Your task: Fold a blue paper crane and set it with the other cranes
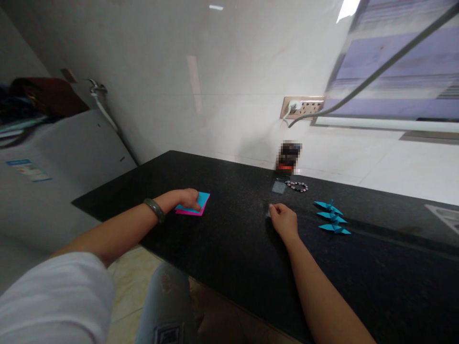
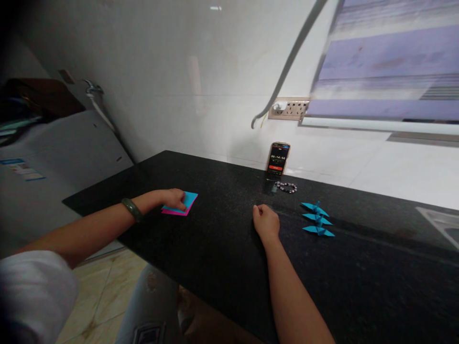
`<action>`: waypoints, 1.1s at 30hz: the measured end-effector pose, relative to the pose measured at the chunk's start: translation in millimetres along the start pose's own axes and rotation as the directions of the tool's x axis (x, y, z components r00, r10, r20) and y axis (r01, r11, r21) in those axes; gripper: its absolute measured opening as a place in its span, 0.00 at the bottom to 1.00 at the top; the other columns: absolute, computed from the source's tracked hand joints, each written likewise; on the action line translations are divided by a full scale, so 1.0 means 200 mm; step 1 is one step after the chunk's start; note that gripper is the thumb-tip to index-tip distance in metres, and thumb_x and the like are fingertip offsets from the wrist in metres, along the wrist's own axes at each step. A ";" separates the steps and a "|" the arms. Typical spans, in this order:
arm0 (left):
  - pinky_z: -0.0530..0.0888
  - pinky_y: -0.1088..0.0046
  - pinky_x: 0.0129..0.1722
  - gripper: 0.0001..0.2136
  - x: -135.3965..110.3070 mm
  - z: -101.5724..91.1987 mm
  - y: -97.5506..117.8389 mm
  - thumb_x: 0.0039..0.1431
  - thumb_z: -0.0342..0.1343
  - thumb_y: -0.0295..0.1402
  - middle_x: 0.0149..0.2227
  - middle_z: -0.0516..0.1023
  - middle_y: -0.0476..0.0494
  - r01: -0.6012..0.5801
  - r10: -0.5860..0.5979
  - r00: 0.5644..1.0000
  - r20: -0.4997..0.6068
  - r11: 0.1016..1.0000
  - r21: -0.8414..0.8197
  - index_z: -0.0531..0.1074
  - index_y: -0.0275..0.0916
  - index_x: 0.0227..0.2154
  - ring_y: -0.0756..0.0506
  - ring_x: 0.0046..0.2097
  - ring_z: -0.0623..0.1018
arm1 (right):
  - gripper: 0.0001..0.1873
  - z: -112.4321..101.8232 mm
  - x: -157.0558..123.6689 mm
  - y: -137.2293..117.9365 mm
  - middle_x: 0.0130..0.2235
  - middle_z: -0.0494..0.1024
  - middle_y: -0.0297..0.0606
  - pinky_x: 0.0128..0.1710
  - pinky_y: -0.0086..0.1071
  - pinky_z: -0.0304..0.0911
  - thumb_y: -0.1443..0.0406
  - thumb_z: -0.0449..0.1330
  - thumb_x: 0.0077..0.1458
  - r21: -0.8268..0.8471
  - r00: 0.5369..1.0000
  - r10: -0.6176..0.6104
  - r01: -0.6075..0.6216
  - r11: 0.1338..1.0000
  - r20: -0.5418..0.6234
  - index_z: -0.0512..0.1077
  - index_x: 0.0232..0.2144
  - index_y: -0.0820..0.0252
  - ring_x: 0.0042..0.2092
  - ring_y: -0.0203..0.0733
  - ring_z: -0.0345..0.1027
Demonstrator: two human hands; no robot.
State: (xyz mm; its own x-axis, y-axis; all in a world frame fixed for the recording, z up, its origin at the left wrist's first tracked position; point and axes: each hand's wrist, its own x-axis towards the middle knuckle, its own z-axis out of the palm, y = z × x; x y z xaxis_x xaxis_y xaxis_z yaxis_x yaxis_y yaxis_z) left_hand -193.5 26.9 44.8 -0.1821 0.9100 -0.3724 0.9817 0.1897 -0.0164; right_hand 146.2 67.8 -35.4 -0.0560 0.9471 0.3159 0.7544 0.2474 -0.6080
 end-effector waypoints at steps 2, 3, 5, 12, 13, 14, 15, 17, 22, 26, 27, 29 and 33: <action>0.68 0.73 0.31 0.23 0.01 0.00 0.01 0.30 0.60 0.48 0.28 0.76 0.38 -0.006 0.005 1.000 0.027 0.999 0.045 0.74 0.33 0.27 0.42 0.32 0.74 | 0.18 0.00 0.00 0.00 0.24 0.74 0.39 0.30 0.29 0.54 0.56 0.47 0.52 0.007 1.000 0.000 0.000 1.000 -0.002 0.72 0.25 0.59 0.29 0.40 0.66; 0.68 0.72 0.31 0.23 0.01 0.00 0.01 0.31 0.60 0.49 0.29 0.76 0.36 -0.009 0.006 0.999 0.039 0.998 0.068 0.74 0.33 0.27 0.42 0.32 0.74 | 0.18 0.00 -0.01 0.00 0.24 0.73 0.38 0.30 0.29 0.54 0.56 0.47 0.52 0.012 1.000 -0.001 0.001 1.000 -0.002 0.72 0.25 0.59 0.29 0.39 0.66; 0.68 0.72 0.32 0.25 0.02 0.00 0.01 0.31 0.59 0.50 0.31 0.76 0.34 -0.015 0.009 0.999 0.052 0.994 0.106 0.75 0.32 0.28 0.41 0.33 0.75 | 0.18 0.00 -0.01 0.00 0.24 0.73 0.38 0.29 0.29 0.54 0.56 0.46 0.52 0.014 1.000 -0.002 0.002 1.000 -0.002 0.72 0.25 0.58 0.29 0.39 0.66; 0.68 0.70 0.34 0.26 0.03 0.01 0.03 0.35 0.57 0.50 0.33 0.76 0.30 -0.027 0.016 0.998 0.062 0.984 0.177 0.75 0.30 0.30 0.39 0.36 0.75 | 0.18 0.00 -0.01 -0.01 0.24 0.73 0.38 0.29 0.29 0.54 0.56 0.46 0.52 -0.004 1.000 0.005 -0.005 1.000 0.000 0.71 0.24 0.59 0.29 0.40 0.66; 0.68 0.71 0.34 0.26 0.04 0.01 0.03 0.35 0.57 0.50 0.34 0.76 0.30 -0.023 0.012 0.998 0.062 0.983 0.180 0.75 0.30 0.31 0.39 0.36 0.75 | 0.18 0.00 -0.01 -0.01 0.24 0.73 0.38 0.29 0.29 0.53 0.56 0.46 0.52 -0.002 1.000 0.007 -0.007 1.000 -0.001 0.71 0.24 0.59 0.29 0.39 0.66; 0.68 0.71 0.35 0.26 0.04 0.01 0.03 0.35 0.57 0.50 0.34 0.76 0.30 -0.018 0.007 0.998 0.061 0.983 0.182 0.75 0.30 0.31 0.39 0.36 0.75 | 0.18 0.00 -0.01 -0.01 0.24 0.73 0.38 0.29 0.29 0.53 0.56 0.46 0.52 -0.002 1.000 0.010 -0.010 1.000 0.000 0.71 0.24 0.59 0.29 0.39 0.66; 0.68 0.71 0.35 0.27 0.04 0.02 0.03 0.35 0.56 0.51 0.34 0.76 0.30 -0.014 0.004 0.998 0.060 0.983 0.182 0.75 0.31 0.31 0.39 0.36 0.75 | 0.18 0.00 -0.01 -0.01 0.24 0.73 0.38 0.29 0.29 0.53 0.56 0.46 0.52 -0.002 1.000 0.013 -0.013 1.000 0.001 0.71 0.24 0.59 0.29 0.39 0.66; 0.68 0.71 0.35 0.28 0.05 0.02 0.03 0.35 0.55 0.53 0.36 0.76 0.29 -0.012 0.002 0.998 0.058 0.983 0.182 0.75 0.31 0.31 0.39 0.36 0.75 | 0.18 0.00 0.00 -0.01 0.24 0.73 0.38 0.29 0.29 0.53 0.56 0.46 0.52 -0.006 1.000 0.015 -0.015 1.000 0.004 0.71 0.24 0.58 0.29 0.39 0.67; 0.69 0.68 0.35 0.29 0.05 0.02 0.04 0.35 0.55 0.54 0.36 0.75 0.28 -0.018 0.008 0.999 0.053 0.983 0.181 0.75 0.29 0.30 0.37 0.36 0.75 | 0.18 0.00 0.00 -0.01 0.24 0.74 0.38 0.29 0.29 0.53 0.57 0.46 0.52 -0.013 1.000 0.005 -0.005 1.000 0.004 0.71 0.25 0.58 0.29 0.39 0.66; 0.69 0.69 0.35 0.25 0.04 0.02 0.06 0.37 0.55 0.51 0.35 0.76 0.29 -0.015 0.008 0.999 0.044 0.984 0.175 0.75 0.30 0.28 0.37 0.36 0.75 | 0.18 0.00 0.00 -0.01 0.24 0.73 0.38 0.29 0.28 0.54 0.57 0.46 0.53 -0.013 1.000 -0.006 0.006 1.000 -0.002 0.71 0.24 0.59 0.28 0.38 0.66; 0.69 0.69 0.35 0.24 0.04 0.02 0.06 0.38 0.56 0.50 0.35 0.76 0.29 -0.013 0.005 0.999 0.043 0.984 0.175 0.75 0.30 0.28 0.38 0.36 0.75 | 0.18 0.00 0.00 -0.01 0.24 0.73 0.38 0.29 0.28 0.54 0.57 0.46 0.53 -0.015 1.000 -0.006 0.006 1.000 -0.002 0.71 0.24 0.59 0.28 0.39 0.66; 0.69 0.70 0.35 0.22 0.03 0.02 0.07 0.38 0.56 0.47 0.34 0.76 0.30 -0.012 0.004 0.999 0.043 0.984 0.176 0.75 0.31 0.28 0.38 0.35 0.75 | 0.18 0.00 0.00 -0.01 0.24 0.73 0.38 0.29 0.28 0.53 0.57 0.46 0.53 -0.016 1.000 -0.004 0.004 1.000 -0.002 0.71 0.24 0.59 0.28 0.39 0.66; 0.69 0.70 0.36 0.18 0.02 0.01 0.08 0.38 0.58 0.42 0.32 0.76 0.32 -0.028 0.022 0.999 0.035 0.985 0.169 0.75 0.31 0.28 0.38 0.37 0.74 | 0.18 0.00 0.00 -0.01 0.23 0.73 0.38 0.29 0.29 0.53 0.57 0.47 0.52 -0.020 1.000 0.005 -0.005 1.000 0.001 0.71 0.23 0.59 0.28 0.39 0.66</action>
State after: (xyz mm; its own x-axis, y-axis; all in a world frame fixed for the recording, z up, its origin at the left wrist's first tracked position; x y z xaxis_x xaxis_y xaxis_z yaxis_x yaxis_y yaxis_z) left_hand -177.6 32.9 41.2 -0.1583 0.9006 -0.4049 0.9816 0.0993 -0.1628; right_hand 145.4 67.3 -34.7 -0.0527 0.9486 0.3121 0.7676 0.2384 -0.5949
